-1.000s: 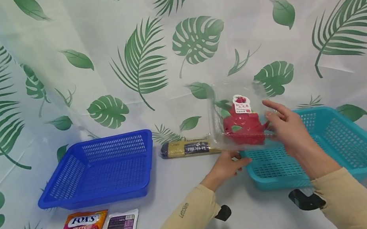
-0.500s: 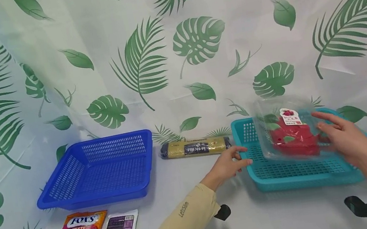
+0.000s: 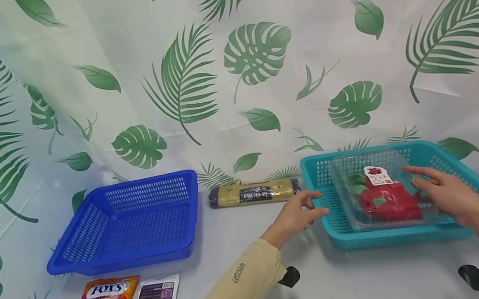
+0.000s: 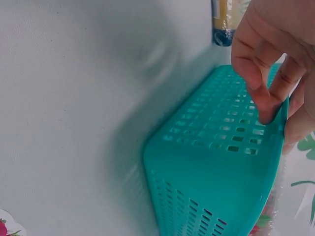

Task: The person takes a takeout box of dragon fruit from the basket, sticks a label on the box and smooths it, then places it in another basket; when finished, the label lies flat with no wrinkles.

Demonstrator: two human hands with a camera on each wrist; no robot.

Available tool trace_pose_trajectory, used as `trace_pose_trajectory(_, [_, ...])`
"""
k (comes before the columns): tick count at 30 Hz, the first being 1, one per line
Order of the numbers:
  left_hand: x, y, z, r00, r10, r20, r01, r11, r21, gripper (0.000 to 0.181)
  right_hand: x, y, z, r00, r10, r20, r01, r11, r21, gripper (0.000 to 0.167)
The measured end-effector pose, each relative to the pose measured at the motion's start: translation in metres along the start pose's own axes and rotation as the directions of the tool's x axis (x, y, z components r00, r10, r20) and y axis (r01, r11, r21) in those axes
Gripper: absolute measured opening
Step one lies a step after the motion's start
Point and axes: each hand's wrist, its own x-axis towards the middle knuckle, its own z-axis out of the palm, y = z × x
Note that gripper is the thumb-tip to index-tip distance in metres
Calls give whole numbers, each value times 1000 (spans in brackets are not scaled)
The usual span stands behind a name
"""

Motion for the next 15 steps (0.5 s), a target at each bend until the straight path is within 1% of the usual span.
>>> trace_pose_trajectory(5, [0,2,1,1000,3,0,-3,1000,10,33,3,8,-1,1000,3,24,-4,1000,18,62])
trace_pose_trajectory(8, [0,2,1,1000,2,-2,-2,1000,19,33,6,9,-2,999,25,48,-25,1000,8,65])
trace_pose_trajectory(11, [0,3,1,1000,1,-4,-1,1000,28,33,9,7,-5,990,69,120,-62,996,-56,72])
trace_pose_trajectory(15, [0,2,1,1000,3,-4,-3,999,33,35,13,3,-7,970,115,214,-85,986,-144,78])
